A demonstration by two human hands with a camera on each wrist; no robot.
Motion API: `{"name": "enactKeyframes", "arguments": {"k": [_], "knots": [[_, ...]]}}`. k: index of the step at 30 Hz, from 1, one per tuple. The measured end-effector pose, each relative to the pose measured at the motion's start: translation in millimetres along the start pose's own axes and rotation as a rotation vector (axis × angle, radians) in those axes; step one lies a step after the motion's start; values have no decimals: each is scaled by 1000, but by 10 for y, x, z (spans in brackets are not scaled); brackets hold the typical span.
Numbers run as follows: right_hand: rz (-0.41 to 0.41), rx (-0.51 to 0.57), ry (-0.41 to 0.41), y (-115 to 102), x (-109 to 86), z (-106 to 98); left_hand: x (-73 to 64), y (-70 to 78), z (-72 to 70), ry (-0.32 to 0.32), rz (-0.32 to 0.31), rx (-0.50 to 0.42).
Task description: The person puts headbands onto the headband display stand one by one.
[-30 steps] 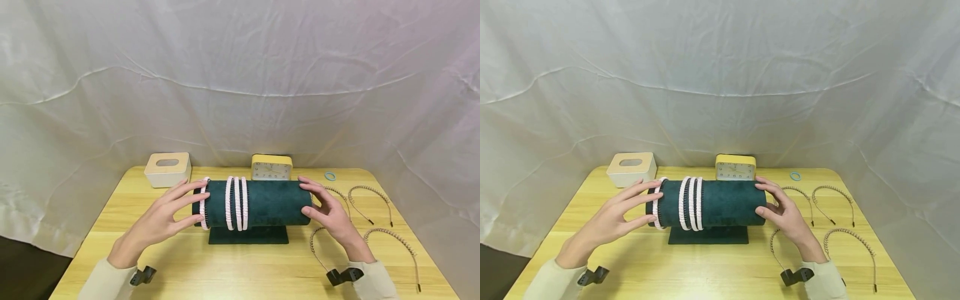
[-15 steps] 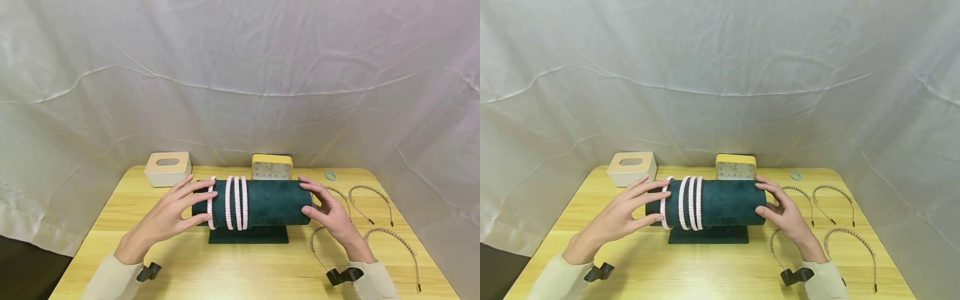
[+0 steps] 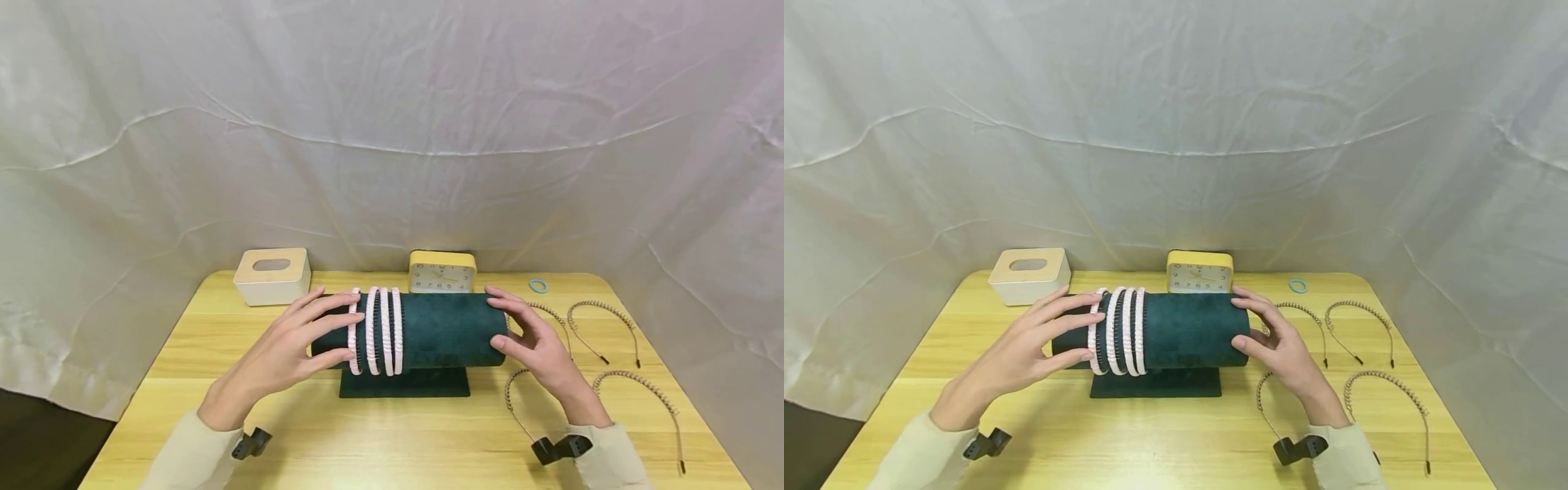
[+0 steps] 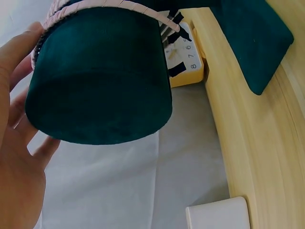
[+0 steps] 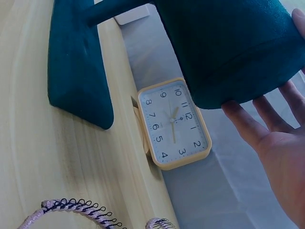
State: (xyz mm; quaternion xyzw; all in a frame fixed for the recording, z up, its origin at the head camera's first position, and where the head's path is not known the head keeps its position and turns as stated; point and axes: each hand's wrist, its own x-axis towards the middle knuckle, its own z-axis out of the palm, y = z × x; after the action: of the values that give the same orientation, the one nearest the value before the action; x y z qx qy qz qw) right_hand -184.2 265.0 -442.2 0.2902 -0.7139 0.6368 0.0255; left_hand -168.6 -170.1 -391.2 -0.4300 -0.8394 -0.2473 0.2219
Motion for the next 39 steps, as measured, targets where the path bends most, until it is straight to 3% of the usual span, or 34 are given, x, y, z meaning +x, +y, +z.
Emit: {"name": "enactKeyframes", "arguments": {"k": [18,30,39], "knots": [[-3,-14,-3,-1,4,3,61,31,71,-5,4,19],[-28,-8,-1,60,1,-22,61,69,153,53,-23,20],[0,-5,2,7,-1,2,59,76,146,47,-30,17]]}}
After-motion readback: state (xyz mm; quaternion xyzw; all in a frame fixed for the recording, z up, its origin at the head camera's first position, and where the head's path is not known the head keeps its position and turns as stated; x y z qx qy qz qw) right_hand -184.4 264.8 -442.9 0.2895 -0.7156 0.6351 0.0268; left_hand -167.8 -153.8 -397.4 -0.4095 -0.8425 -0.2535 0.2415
